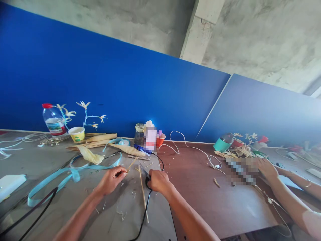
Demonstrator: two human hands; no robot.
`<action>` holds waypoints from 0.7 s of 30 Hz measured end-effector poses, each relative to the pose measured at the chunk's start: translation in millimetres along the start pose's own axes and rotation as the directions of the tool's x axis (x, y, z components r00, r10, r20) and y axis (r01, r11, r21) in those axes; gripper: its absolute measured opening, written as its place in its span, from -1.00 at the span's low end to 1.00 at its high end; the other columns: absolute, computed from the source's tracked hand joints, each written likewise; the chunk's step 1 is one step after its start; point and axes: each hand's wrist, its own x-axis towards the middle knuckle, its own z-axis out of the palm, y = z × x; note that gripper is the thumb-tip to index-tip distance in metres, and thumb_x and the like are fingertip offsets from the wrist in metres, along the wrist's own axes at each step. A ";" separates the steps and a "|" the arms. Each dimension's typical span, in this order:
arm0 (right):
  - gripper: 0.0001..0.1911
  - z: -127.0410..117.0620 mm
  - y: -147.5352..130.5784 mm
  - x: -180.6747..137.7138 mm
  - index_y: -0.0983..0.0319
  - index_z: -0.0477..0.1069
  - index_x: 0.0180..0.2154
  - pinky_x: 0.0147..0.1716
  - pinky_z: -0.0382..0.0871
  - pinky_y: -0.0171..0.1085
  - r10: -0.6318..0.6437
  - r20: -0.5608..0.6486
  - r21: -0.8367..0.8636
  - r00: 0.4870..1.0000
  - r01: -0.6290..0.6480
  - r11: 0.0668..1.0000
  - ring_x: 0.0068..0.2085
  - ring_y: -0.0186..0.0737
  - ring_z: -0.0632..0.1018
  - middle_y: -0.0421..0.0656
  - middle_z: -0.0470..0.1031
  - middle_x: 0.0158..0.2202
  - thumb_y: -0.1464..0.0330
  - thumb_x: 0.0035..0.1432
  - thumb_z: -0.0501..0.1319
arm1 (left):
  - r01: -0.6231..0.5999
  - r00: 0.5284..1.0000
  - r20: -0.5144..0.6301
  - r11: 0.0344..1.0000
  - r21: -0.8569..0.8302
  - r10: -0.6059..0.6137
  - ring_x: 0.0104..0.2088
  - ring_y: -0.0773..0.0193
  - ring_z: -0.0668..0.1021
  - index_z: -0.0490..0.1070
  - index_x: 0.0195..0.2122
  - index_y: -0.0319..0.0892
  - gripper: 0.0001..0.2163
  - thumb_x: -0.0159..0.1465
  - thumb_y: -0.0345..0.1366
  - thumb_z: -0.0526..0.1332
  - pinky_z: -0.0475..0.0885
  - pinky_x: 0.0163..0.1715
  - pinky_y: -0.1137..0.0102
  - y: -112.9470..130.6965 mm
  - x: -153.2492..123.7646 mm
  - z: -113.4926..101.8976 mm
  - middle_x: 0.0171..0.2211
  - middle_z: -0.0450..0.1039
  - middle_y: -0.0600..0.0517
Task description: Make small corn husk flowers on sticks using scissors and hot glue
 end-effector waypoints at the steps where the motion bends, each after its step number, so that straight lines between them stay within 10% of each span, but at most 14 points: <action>1: -0.68 1.2 3.2 0.0 0.22 0.40 -0.21 -0.42 0.19 -0.29 0.010 -0.031 0.036 0.999 -0.009 0.999 -0.27 -0.06 0.51 -0.05 0.53 -0.32 0.36 -0.10 0.13 | 0.019 1.000 0.008 0.999 -0.028 -0.019 -0.47 0.31 0.40 0.45 -0.43 -0.22 -0.79 0.12 -0.24 0.08 0.26 -0.43 0.47 0.5 0.1 -0.7 -0.50 0.41 0.04; 7: -0.65 3.9 13.9 4.5 0.28 0.36 -0.20 -0.50 0.16 -0.35 0.006 -0.130 0.578 0.992 0.071 0.813 -0.46 -0.27 0.43 -0.18 0.47 -0.50 0.48 -0.13 0.10 | 0.185 0.982 0.098 0.919 -0.349 -0.161 -0.55 0.39 0.32 0.45 -0.44 -0.25 -0.78 0.09 -0.18 0.15 0.22 -0.51 0.47 2.4 1.2 -6.5 -0.51 0.40 0.04; 12: -0.65 -13.2 4.9 -7.8 0.27 0.35 -0.11 -0.61 0.06 -0.41 -0.112 -0.053 0.894 0.992 0.098 0.438 -0.54 -0.37 0.35 -0.21 0.43 -0.53 0.31 0.03 0.11 | 0.270 0.963 0.163 0.730 -0.628 -0.216 -0.59 0.47 0.28 0.42 -0.49 -0.27 -0.78 0.02 -0.18 0.26 0.14 -0.56 0.52 1.9 0.6 -10.8 -0.50 0.40 0.04; 21: -0.71 -25.9 -4.7 -37.8 0.26 0.41 -0.28 -0.56 0.14 -0.40 -0.222 -0.069 0.987 0.973 0.099 0.128 -0.48 -0.35 0.39 -0.19 0.43 -0.52 0.27 -0.10 0.30 | 0.315 0.949 0.260 0.536 -0.783 -0.178 -0.61 0.51 0.25 0.36 -0.54 -0.25 -0.79 0.01 -0.22 0.31 0.14 -0.55 0.50 3.2 -2.1 -15.6 -0.49 0.39 0.06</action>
